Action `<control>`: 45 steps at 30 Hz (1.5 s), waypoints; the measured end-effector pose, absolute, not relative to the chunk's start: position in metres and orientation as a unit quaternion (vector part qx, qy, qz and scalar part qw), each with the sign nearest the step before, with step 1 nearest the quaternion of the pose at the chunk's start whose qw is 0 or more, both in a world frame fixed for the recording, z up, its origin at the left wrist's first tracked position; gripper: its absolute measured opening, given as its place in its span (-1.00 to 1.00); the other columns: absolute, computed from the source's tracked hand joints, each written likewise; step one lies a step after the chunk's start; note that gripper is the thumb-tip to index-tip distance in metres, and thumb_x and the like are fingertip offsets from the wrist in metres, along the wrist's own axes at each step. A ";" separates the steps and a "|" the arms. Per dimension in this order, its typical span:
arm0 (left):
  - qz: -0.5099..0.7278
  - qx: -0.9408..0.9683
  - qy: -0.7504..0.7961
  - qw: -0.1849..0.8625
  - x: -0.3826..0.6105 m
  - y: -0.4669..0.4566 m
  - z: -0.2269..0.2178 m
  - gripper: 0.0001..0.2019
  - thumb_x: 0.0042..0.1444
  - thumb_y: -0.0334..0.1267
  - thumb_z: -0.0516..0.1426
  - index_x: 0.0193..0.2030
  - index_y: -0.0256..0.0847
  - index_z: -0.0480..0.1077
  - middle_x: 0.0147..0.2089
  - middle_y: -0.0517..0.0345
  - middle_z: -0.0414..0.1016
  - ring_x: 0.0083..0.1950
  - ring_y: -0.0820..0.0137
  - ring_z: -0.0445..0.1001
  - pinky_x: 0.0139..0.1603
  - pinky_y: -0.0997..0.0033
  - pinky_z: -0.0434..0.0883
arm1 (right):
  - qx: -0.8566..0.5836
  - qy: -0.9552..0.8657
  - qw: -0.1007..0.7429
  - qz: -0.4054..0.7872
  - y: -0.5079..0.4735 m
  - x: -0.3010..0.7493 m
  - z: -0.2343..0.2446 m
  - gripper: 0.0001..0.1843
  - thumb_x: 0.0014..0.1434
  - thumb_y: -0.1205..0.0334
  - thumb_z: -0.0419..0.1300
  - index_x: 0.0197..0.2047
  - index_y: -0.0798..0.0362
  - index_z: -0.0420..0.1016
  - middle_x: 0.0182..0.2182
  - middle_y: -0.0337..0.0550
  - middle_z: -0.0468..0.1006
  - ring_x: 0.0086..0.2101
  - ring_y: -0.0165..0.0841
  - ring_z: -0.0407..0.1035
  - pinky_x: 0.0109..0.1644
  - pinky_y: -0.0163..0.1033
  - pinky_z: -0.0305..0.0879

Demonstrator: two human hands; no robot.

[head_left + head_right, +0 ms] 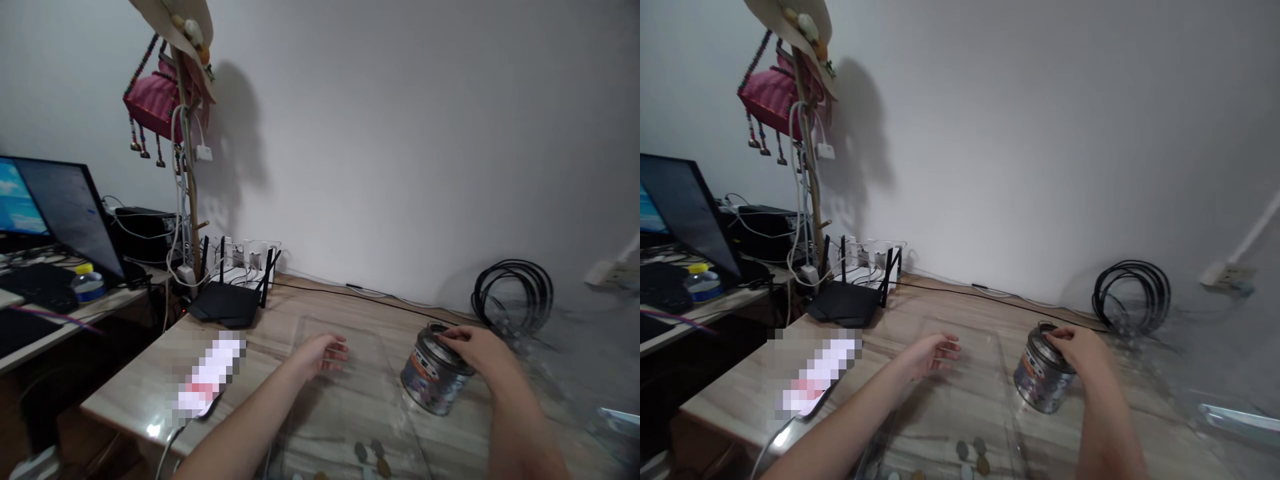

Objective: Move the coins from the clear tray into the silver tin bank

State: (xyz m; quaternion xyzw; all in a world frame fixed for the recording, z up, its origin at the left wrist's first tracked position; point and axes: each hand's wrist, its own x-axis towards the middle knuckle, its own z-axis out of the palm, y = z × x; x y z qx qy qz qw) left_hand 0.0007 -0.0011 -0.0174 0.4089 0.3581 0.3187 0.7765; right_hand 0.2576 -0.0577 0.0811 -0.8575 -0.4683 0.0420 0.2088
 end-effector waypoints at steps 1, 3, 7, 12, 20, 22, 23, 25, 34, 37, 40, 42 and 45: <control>0.319 0.411 0.358 0.776 0.001 -0.001 -0.018 -0.81 -0.04 -0.36 -0.03 -0.26 -0.27 0.30 -0.30 0.09 0.40 -0.38 0.49 0.39 -0.40 0.50 0.30 | -0.861 -0.459 0.217 0.034 -0.058 0.256 0.081 -0.87 -0.15 0.19 0.15 -0.54 0.05 0.45 -0.52 -0.13 0.51 -0.48 -0.32 0.36 -0.47 -0.30 0.15; 0.317 0.415 0.361 0.773 0.001 0.000 -0.018 -0.81 -0.06 -0.36 -0.01 -0.27 -0.27 0.30 -0.29 0.09 0.40 -0.38 0.49 0.39 -0.40 0.51 0.30 | -0.862 -0.446 0.242 0.013 -0.060 0.252 0.081 -0.90 -0.12 0.23 0.11 -0.52 0.06 0.41 -0.47 -0.12 0.52 -0.45 -0.32 0.36 -0.46 -0.31 0.16; 0.317 0.418 0.367 0.768 0.000 -0.002 -0.015 -0.81 -0.05 -0.37 -0.03 -0.27 -0.26 0.30 -0.31 0.12 0.40 -0.38 0.51 0.39 -0.41 0.54 0.28 | -0.862 -0.431 0.265 0.008 -0.069 0.243 0.081 -0.81 -0.05 0.21 0.05 -0.38 0.06 0.42 -0.38 -0.07 0.52 -0.37 -0.27 0.37 -0.40 -0.28 0.19; 0.319 0.421 0.366 0.766 -0.001 -0.003 -0.015 -0.80 -0.05 -0.37 -0.04 -0.27 -0.27 0.31 -0.29 0.10 0.40 -0.38 0.50 0.38 -0.41 0.53 0.28 | -0.887 -0.408 0.215 0.005 -0.078 0.235 0.087 -0.70 -0.01 0.12 0.02 -0.24 0.01 0.45 -0.27 0.00 0.51 -0.32 -0.19 0.38 -0.44 -0.24 0.17; 0.330 0.435 0.374 0.750 -0.001 -0.001 -0.015 -0.79 -0.05 -0.39 -0.06 -0.26 -0.28 0.30 -0.27 0.09 0.38 -0.38 0.52 0.36 -0.44 0.56 0.27 | -0.901 -0.399 0.172 0.003 -0.080 0.227 0.089 -0.64 -0.01 0.13 0.00 -0.19 0.02 0.49 -0.18 0.03 0.48 -0.25 -0.11 0.36 -0.41 -0.20 0.19; 0.334 0.438 0.375 0.745 -0.002 -0.001 -0.014 -0.79 -0.06 -0.39 -0.05 -0.25 -0.28 0.30 -0.26 0.09 0.38 -0.38 0.53 0.36 -0.45 0.57 0.27 | -0.902 -0.396 0.173 0.005 -0.080 0.225 0.092 -0.63 0.00 0.12 0.00 -0.19 0.03 0.49 -0.18 0.05 0.47 -0.25 -0.11 0.36 -0.40 -0.20 0.18; 0.336 0.439 0.376 0.744 -0.003 -0.001 -0.014 -0.78 -0.06 -0.39 -0.05 -0.25 -0.28 0.30 -0.26 0.09 0.38 -0.38 0.53 0.36 -0.45 0.57 0.26 | -0.901 -0.394 0.184 -0.003 -0.081 0.223 0.093 -0.63 0.01 0.10 -0.01 -0.19 0.04 0.48 -0.19 0.05 0.48 -0.26 -0.11 0.35 -0.40 -0.20 0.18; 0.341 0.443 0.379 0.738 -0.004 -0.001 -0.013 -0.78 -0.05 -0.38 -0.05 -0.25 -0.28 0.30 -0.26 0.08 0.38 -0.38 0.53 0.36 -0.44 0.57 0.26 | -0.889 -0.394 0.231 -0.038 -0.084 0.218 0.091 -0.60 0.03 0.07 -0.05 -0.19 0.05 0.47 -0.23 0.04 0.48 -0.28 -0.13 0.35 -0.41 -0.20 0.18; 0.324 0.605 0.411 0.600 -0.004 -0.001 -0.016 -0.80 -0.06 -0.35 -0.02 -0.29 -0.28 0.35 -0.34 0.13 0.39 -0.40 0.53 0.34 -0.45 0.58 0.26 | -0.628 -0.767 0.058 0.120 -0.124 0.149 0.007 -0.76 -0.07 0.28 0.04 -0.30 0.07 0.43 -0.31 -0.10 0.48 -0.32 -0.31 0.32 -0.23 -0.27 0.16; 0.251 0.738 0.372 0.504 0.000 -0.011 -0.016 -0.88 -0.12 -0.37 0.04 -0.44 -0.27 0.40 -0.53 0.21 0.35 -0.48 0.52 0.30 -0.45 0.57 0.27 | -0.605 -0.785 0.022 0.133 -0.139 0.136 -0.010 -0.75 -0.07 0.33 0.02 -0.28 0.09 0.41 -0.27 -0.06 0.45 -0.29 -0.30 0.32 -0.25 -0.28 0.15; 0.155 0.860 0.287 0.393 0.004 -0.032 -0.018 -0.94 -0.24 -0.43 0.13 -0.57 -0.22 0.40 -0.65 0.27 0.28 -0.55 0.51 0.26 -0.44 0.52 0.28 | -0.613 -0.777 0.026 0.141 -0.145 0.138 -0.014 -0.76 -0.07 0.34 0.03 -0.29 0.11 0.40 -0.28 -0.07 0.45 -0.28 -0.31 0.31 -0.25 -0.29 0.14; 0.080 0.908 0.245 0.331 0.006 -0.049 -0.023 -0.89 -0.33 -0.48 0.17 -0.63 -0.19 0.38 -0.70 0.29 0.23 -0.61 0.50 0.21 -0.49 0.48 0.27 | -0.614 -0.772 0.031 0.161 -0.144 0.142 -0.014 -0.77 -0.12 0.33 0.08 -0.31 0.12 0.40 -0.32 -0.10 0.46 -0.32 -0.32 0.31 -0.29 -0.31 0.13; 0.083 0.932 0.239 0.260 0.007 -0.069 -0.034 -0.85 -0.33 -0.52 0.14 -0.63 -0.17 0.38 -0.68 0.22 0.27 -0.61 0.43 0.26 -0.49 0.41 0.29 | -0.619 -0.757 0.029 0.206 -0.141 0.146 -0.016 -0.75 -0.23 0.34 0.16 -0.36 0.11 0.43 -0.43 -0.20 0.47 -0.44 -0.40 0.28 -0.43 -0.37 0.08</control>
